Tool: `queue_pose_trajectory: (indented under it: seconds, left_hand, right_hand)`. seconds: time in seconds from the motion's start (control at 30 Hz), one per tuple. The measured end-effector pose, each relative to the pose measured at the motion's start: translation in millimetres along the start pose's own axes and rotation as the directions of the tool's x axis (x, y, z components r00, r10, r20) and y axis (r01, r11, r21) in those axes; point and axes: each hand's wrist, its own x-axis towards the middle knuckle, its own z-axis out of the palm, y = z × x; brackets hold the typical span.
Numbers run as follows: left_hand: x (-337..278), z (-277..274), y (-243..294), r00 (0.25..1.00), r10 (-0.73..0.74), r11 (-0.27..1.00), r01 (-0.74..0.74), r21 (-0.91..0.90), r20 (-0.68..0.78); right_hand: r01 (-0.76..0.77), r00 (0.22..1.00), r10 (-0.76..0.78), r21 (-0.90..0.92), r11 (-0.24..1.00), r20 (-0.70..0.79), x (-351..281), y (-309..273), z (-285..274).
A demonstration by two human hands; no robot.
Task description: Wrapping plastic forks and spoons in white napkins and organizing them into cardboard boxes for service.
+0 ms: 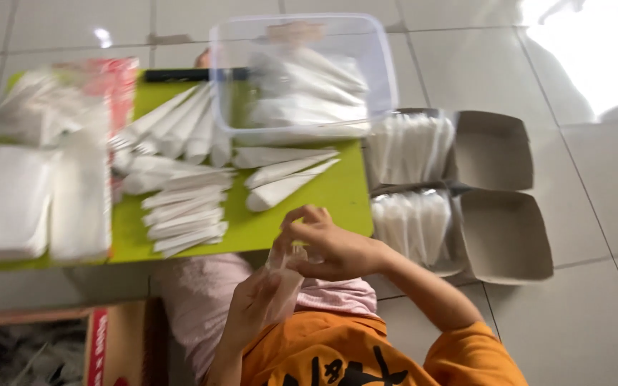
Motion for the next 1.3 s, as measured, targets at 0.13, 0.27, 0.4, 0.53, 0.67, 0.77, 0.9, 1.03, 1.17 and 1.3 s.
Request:
queue_pose_trajectory:
  seconds: [0.13,0.27,0.4,0.53,0.67,0.77,0.9,1.03,1.17,1.3]
  left_hand:
    - [25,34,1,0.997,-0.002,1.0,0.002,0.006,0.077]
    - [67,100,20,0.914,0.385,0.903,-0.402,0.153,0.126]
    - [129,185,59,0.977,0.145,0.989,-0.147,-0.001,0.157]
    - [198,251,81,0.997,0.004,0.95,0.021,-0.312,0.079]
    - [282,280,52,0.995,0.097,0.926,-0.085,-0.368,0.015]
    - [362,293,3,0.998,-0.052,0.945,0.036,-0.325,-0.04]
    - [431,292,-33,0.99,-0.043,0.936,-0.007,-0.352,-0.136]
    - [466,283,-71,0.949,0.151,0.951,-0.064,0.301,-0.275]
    - [486,297,-121,0.999,-0.013,0.625,-0.03,0.78,0.048]
    - [462,289,-110,0.977,-0.018,0.293,-0.197,0.936,0.211]
  right_hand:
    - [0.001,0.862,0.156,0.309,0.951,-0.483,-67,1,-5]
    - [-0.017,0.717,0.372,0.518,0.855,-0.589,-141,17,21]
    - [-0.111,0.55,0.546,0.593,0.798,-0.632,-162,48,26]
    - [-0.09,0.368,0.53,0.538,0.838,-0.764,-171,123,-9]
    - [-0.123,0.264,0.503,0.489,0.864,-0.823,-166,185,-56]
    - [-0.258,0.252,0.566,0.509,0.821,-0.785,-191,262,-60]
    - [-0.256,0.26,0.617,0.563,0.786,-0.743,-211,355,-32]
    - [-0.273,0.276,0.721,0.667,0.693,-0.636,-211,390,-25]
    - [-0.419,0.334,0.795,0.676,0.606,-0.506,-194,403,-35]
    - [-0.703,0.297,0.872,0.53,0.475,-0.388,-216,449,-8]
